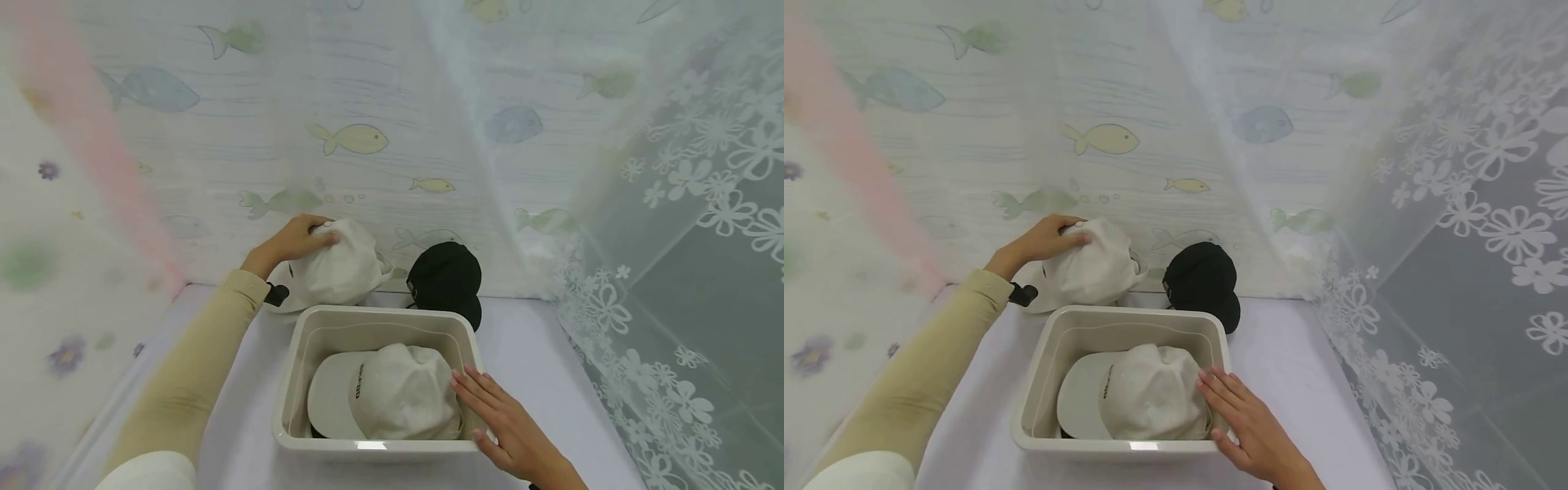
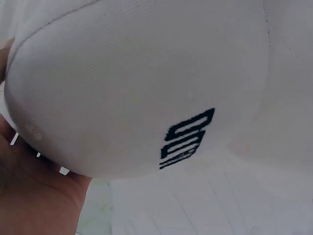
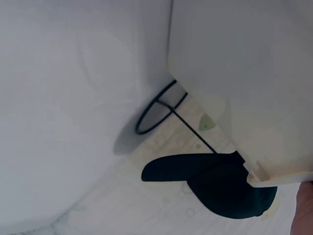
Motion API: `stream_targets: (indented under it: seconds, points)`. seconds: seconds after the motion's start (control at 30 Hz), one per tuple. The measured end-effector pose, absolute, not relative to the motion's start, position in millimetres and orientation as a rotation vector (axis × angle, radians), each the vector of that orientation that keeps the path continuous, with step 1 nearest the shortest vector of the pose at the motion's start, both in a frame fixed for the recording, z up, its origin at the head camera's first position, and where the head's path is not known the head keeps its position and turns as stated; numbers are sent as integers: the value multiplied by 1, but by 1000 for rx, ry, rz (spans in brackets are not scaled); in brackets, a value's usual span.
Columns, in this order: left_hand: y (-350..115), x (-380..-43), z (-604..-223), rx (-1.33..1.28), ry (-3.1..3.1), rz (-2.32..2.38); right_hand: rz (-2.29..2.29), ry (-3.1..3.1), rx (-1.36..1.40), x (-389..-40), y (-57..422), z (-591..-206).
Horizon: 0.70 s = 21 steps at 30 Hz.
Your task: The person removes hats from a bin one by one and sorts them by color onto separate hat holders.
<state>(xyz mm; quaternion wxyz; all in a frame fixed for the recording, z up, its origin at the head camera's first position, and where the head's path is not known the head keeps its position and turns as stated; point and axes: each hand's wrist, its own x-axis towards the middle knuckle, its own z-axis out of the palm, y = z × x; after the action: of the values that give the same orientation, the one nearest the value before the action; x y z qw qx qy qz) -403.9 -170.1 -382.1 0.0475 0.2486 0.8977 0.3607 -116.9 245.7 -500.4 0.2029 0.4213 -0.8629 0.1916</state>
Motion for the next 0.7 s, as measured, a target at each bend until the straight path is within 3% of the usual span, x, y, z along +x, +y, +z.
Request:
stream_targets:
  seconds: [0.7]
  points:
    - [-176,-402,-410,724,2789,1401,464,-2396,1160,-117,245,-498]
